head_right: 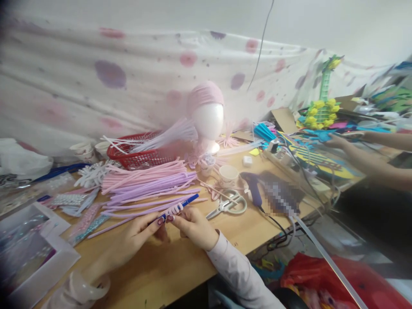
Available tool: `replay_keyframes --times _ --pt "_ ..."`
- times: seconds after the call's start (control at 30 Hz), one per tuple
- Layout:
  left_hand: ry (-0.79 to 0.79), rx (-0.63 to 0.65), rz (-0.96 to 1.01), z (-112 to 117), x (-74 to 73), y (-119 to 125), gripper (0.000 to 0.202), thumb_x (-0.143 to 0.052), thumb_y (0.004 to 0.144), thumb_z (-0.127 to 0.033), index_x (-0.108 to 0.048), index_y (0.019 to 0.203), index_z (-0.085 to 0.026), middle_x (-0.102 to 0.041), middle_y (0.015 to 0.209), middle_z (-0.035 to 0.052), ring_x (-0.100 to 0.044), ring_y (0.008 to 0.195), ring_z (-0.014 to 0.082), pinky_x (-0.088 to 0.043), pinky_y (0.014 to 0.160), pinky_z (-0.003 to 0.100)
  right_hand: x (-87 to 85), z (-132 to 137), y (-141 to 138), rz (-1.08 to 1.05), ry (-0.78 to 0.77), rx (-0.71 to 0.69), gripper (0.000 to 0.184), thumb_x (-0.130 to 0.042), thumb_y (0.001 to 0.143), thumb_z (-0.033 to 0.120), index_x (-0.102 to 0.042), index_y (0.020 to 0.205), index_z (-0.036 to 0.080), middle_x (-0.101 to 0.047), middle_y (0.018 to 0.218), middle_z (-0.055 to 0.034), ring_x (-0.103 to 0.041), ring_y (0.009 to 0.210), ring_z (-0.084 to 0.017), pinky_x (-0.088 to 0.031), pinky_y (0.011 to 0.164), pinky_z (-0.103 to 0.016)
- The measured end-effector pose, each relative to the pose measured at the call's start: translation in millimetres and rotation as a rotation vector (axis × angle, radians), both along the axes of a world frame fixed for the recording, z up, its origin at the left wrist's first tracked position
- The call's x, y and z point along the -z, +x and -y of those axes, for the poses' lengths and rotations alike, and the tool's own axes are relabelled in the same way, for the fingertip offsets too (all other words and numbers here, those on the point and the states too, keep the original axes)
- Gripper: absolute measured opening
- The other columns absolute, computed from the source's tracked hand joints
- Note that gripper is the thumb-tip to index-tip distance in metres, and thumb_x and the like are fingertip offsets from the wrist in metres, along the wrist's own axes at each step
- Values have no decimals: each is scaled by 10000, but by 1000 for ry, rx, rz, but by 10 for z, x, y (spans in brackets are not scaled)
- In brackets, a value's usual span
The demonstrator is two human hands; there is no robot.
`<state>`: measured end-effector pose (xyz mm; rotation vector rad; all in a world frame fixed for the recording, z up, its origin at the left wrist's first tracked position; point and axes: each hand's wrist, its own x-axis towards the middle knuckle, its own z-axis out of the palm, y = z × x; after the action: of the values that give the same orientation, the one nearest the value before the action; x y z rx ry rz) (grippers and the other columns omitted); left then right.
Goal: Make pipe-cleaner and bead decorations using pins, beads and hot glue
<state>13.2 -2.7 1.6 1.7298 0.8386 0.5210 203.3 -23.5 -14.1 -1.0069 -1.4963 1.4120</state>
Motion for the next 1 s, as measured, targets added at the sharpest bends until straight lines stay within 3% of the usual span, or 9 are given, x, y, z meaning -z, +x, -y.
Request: replay_keyframes --times 0.1,0.27,0.37,0.5,0.67,0.8,1.0 --pt "91 -9 13 -40 -95 9 331 -454 934 -462 -611 954 -172 -648 851 45 -599 833 173 -461 802 300 -40 11 -10 -7 23 -46 533 -546 799 673 -491 622 173 -367 457 72 -308 398 -55 -229 387 -211" --pt "-110 -28 140 -60 -37 60 357 -465 913 -518 -531 876 -169 -550 721 -9 -535 602 114 -456 599 254 -107 57 -34 39 93 -150 486 -510 872 603 -593 703 155 -411 545 44 -317 459 -70 -251 419 -221" --pt "-220 -24 190 -50 46 72 375 -490 892 -552 -500 887 -176 -496 673 -44 -408 475 60 -333 451 195 -75 72 -21 91 96 -116 450 -525 873 585 -595 746 158 -432 574 40 -366 505 -85 -297 458 -220" --pt "-344 6 269 -25 56 81 396 -544 858 -569 -481 888 -179 -456 630 -69 -313 453 31 -218 437 179 -21 66 -9 112 46 -94 451 -555 842 604 -554 786 157 -444 591 47 -393 517 -86 -324 483 -221" --pt "-495 -61 329 -1 2 107 413 -635 797 -548 -472 950 -201 -439 608 -89 -222 433 23 -135 430 181 -2 60 -21 3 5 -122 436 -573 830 602 -509 791 172 -438 603 52 -386 516 -83 -329 485 -217" --pt "-430 -91 324 -2 15 111 380 -622 811 -532 -487 946 -203 -468 629 -74 -223 438 29 -129 430 191 -9 71 -21 26 8 -88 438 -562 832 609 -499 760 181 -433 584 53 -401 512 -93 -339 490 -227" --pt "-139 -177 233 53 25 129 312 -582 864 -487 -512 929 -190 -521 720 -37 -343 530 60 -239 474 197 -69 86 -52 207 150 28 415 -559 851 552 -476 664 192 -423 573 43 -382 541 -104 -327 524 -243"
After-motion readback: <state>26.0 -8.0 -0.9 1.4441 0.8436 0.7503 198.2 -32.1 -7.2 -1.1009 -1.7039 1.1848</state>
